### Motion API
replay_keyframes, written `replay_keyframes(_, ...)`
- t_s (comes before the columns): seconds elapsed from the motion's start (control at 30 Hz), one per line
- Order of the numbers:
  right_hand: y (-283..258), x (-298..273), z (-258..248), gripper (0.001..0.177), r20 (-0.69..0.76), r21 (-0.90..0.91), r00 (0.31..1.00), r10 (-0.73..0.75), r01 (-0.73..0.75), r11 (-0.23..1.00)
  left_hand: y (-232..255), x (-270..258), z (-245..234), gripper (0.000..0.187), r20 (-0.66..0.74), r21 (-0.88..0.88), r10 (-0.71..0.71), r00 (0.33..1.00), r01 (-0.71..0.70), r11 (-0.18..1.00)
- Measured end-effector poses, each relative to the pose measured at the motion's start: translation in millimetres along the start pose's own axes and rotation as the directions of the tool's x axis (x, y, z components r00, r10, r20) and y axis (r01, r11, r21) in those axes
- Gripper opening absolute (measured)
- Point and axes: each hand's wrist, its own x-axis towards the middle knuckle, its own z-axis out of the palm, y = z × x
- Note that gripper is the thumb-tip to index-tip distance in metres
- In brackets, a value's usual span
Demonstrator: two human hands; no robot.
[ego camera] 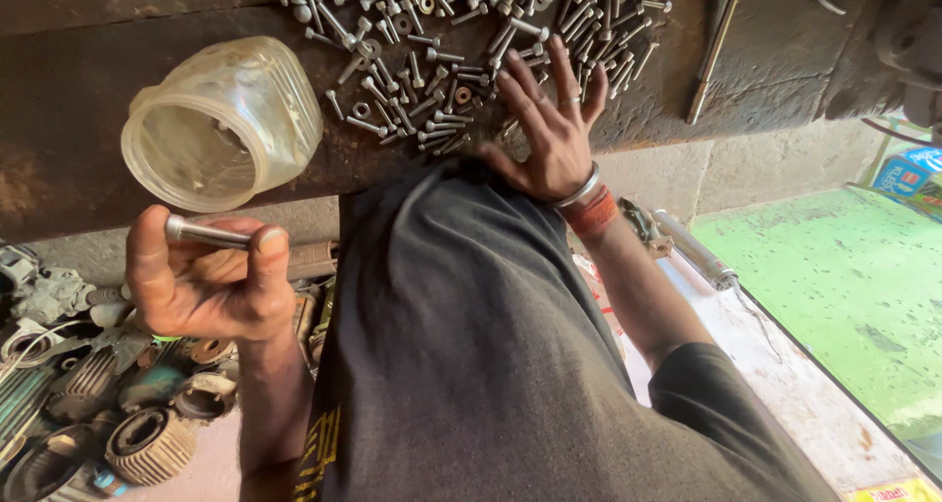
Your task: The person sorts a pile of metal bolts and washers on a workbench, picking them up by hand and placing them into a plastic container. The person repeatedly scoops fasteners from the pile and transfers them into the container.
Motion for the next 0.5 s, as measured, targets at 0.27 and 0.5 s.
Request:
replay_keyframes(0.27, 21.5, -40.5, 6.3, 0.111, -0.135, 0.168, 0.856, 0.5, -0.477, 0.863, -2.5, 2.6, 1.4, 0.073, 0.019, 0.095, 0.014, 1.0, -0.016, 0.995)
replay_keyframes(0.5, 63.0, -11.5, 4.5, 0.05, -0.468, 0.21, 0.775, 0.425, -0.369, 0.905, 6.1, 22.1, 20.1, 0.067, 0.272, 0.233, 0.178, 0.946, -0.244, 0.941)
